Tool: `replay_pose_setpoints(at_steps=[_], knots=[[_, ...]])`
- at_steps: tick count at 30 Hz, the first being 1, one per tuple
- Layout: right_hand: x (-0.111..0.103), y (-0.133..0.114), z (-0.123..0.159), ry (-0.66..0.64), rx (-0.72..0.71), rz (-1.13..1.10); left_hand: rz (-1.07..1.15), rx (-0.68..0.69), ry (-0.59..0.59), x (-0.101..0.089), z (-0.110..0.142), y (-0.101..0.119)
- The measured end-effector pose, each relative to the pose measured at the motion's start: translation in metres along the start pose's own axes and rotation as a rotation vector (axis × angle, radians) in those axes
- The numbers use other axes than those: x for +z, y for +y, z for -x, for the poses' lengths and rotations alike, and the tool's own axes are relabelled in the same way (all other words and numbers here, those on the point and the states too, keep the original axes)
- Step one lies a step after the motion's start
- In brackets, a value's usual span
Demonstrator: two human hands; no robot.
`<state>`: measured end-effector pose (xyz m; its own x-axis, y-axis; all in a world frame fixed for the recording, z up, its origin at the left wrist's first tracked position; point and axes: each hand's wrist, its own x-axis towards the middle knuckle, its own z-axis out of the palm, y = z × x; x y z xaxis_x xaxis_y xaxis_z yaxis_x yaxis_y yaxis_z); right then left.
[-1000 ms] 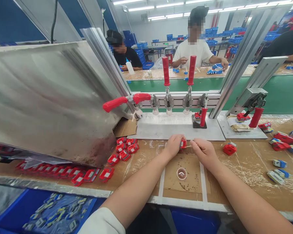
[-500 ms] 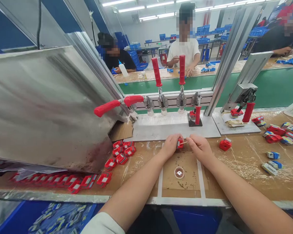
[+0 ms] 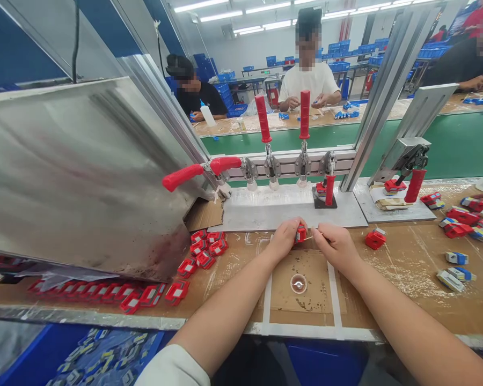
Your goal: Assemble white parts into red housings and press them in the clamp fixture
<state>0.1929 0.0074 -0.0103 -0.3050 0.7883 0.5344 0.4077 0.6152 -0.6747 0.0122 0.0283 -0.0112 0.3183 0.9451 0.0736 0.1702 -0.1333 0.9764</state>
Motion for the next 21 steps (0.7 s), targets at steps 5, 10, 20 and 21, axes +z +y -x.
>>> replay_pose_setpoints(at_steps=[5,10,20,21], knots=[[-0.004,-0.005,-0.001,-0.037,-0.009,-0.087,0.043,-0.047,0.032,0.001,-0.002,-0.003],[-0.011,-0.021,0.001,-0.476,-0.195,-0.125,0.354,-0.196,0.079,0.000,-0.006,-0.004],[-0.058,-0.032,0.018,-0.219,0.039,0.657,0.497,-0.242,0.030,-0.003,-0.008,-0.003],[-0.077,-0.028,0.027,-0.066,0.142,0.711,0.507,-0.246,0.024,-0.004,-0.009,-0.003]])
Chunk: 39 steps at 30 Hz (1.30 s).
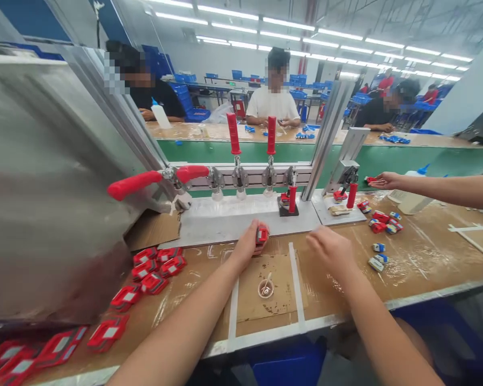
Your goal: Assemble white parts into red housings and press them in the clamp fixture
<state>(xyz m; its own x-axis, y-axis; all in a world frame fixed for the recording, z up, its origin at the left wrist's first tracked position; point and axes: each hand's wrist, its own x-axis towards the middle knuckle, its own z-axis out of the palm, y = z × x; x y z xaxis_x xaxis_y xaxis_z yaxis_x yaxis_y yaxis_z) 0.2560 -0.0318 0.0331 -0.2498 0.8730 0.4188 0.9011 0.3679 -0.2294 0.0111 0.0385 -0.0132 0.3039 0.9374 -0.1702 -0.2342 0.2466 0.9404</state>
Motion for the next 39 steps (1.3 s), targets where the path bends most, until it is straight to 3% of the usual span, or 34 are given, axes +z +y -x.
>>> replay_pose_setpoints(at_steps=[2,5,8,11,16,23,26,28,31,36,39], knots=[[-0.022,0.037,0.022,0.133,0.267,0.129,0.018,-0.011,-0.004,-0.002,-0.003,-0.001],[-0.048,0.084,0.066,0.042,0.495,0.347,0.055,-0.003,-0.010,-0.004,-0.007,-0.002],[-0.053,0.112,0.105,-0.152,0.522,0.402,0.101,0.011,-0.045,-0.005,-0.008,-0.003],[-0.043,0.120,0.126,-0.160,0.484,0.288,0.132,0.022,-0.064,-0.003,-0.006,-0.002],[-0.026,0.091,0.108,-0.032,0.356,-0.147,0.196,0.040,-0.136,0.003,-0.003,-0.002],[0.019,0.002,-0.010,-0.035,0.148,-0.822,0.204,0.126,-0.153,-0.003,0.004,-0.004],[0.047,-0.021,-0.055,-0.018,0.136,-1.101,0.234,0.141,-0.129,-0.006,0.003,-0.002],[0.063,-0.027,-0.069,-0.011,0.161,-1.250,0.236,0.135,-0.107,-0.007,0.003,-0.002],[0.079,-0.025,-0.066,-0.049,0.173,-1.280,0.207,0.113,-0.056,-0.006,0.003,-0.002],[0.085,-0.019,-0.048,-0.066,0.052,-0.965,0.090,0.184,0.070,-0.005,0.002,-0.002],[0.085,-0.021,-0.046,-0.083,-0.071,-0.831,-0.051,0.208,0.079,-0.007,0.002,-0.003]])
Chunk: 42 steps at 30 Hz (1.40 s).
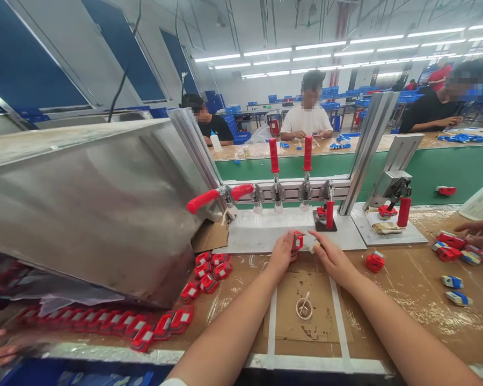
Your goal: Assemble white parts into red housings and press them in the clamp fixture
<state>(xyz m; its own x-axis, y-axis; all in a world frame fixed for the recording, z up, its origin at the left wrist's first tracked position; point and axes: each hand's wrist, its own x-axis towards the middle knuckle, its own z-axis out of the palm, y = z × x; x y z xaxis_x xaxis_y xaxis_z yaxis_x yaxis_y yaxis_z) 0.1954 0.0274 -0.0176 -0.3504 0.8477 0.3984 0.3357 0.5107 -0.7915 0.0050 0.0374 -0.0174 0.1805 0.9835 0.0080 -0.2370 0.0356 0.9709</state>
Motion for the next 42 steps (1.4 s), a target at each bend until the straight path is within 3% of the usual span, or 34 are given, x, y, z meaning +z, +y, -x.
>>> replay_pose_setpoints(at_steps=[4,7,19,23,26,28,33,38,42], knots=[[0.003,-0.002,0.001,-0.148,-0.002,0.061,-0.253,0.104,-0.027,-0.001,0.002,0.000],[0.004,-0.003,0.002,-0.182,-0.004,0.084,-0.454,0.210,-0.053,0.000,0.005,0.003],[0.012,0.005,-0.006,-0.070,-0.154,0.096,-0.658,0.346,0.043,0.017,0.010,0.011],[0.012,0.002,-0.010,-0.043,-0.133,-0.086,-0.868,0.422,-0.068,0.011,0.007,0.028],[0.011,-0.001,-0.010,0.094,-0.031,-0.265,-1.000,0.425,-0.149,0.013,0.007,0.044],[0.011,-0.003,-0.010,0.174,0.061,-0.404,-1.038,0.443,-0.166,0.020,0.009,0.053],[0.006,-0.011,-0.013,0.234,0.155,-0.747,-1.140,0.492,-0.198,0.044,0.005,0.071],[-0.011,-0.020,-0.021,0.322,0.225,-1.150,-1.011,0.376,-0.208,0.063,-0.011,0.081],[-0.033,-0.025,-0.019,0.340,0.238,-1.146,-0.943,0.326,-0.236,0.077,-0.020,0.091]])
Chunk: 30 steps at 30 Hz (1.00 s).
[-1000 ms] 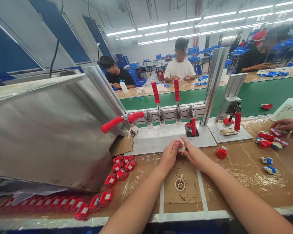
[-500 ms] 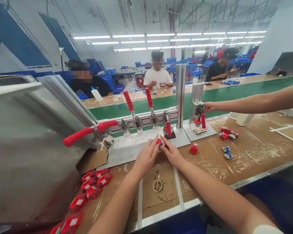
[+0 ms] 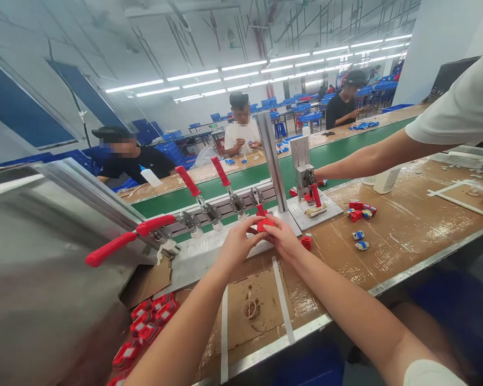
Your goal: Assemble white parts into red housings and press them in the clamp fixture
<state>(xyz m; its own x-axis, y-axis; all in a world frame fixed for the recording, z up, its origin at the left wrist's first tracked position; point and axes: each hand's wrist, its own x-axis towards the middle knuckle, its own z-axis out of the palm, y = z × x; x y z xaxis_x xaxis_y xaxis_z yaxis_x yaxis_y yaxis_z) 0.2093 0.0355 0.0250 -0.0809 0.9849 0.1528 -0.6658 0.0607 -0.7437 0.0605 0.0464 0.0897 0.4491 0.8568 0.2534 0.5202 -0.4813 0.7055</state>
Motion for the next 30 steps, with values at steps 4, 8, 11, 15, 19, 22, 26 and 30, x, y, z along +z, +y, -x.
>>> replay_pose_setpoints(at_steps=[4,8,11,15,19,22,26,30], knots=[[-0.014,-0.026,0.015,0.051,-0.070,0.219,-0.037,0.112,0.003,0.006,-0.010,0.018],[-0.058,-0.071,0.026,0.321,-0.331,0.781,-0.040,0.194,-0.037,0.028,-0.028,0.028],[-0.105,-0.107,0.015,0.669,-0.546,1.103,-0.035,0.144,-0.083,0.053,-0.054,0.026],[-0.143,-0.128,-0.008,0.500,-0.329,1.092,-0.078,0.009,-0.144,0.086,-0.098,0.017],[-0.127,-0.146,-0.013,0.292,-0.431,0.832,-0.006,-0.004,-0.210,0.120,-0.133,0.013],[-0.096,-0.175,-0.015,0.200,-0.501,0.691,0.077,0.013,-0.241,0.145,-0.149,0.016],[-0.067,-0.211,-0.027,0.176,-0.441,0.721,0.108,-0.048,-0.125,0.170,-0.162,0.015],[-0.063,-0.216,-0.028,0.208,-0.350,0.803,0.125,-0.140,0.018,0.181,-0.169,0.003]])
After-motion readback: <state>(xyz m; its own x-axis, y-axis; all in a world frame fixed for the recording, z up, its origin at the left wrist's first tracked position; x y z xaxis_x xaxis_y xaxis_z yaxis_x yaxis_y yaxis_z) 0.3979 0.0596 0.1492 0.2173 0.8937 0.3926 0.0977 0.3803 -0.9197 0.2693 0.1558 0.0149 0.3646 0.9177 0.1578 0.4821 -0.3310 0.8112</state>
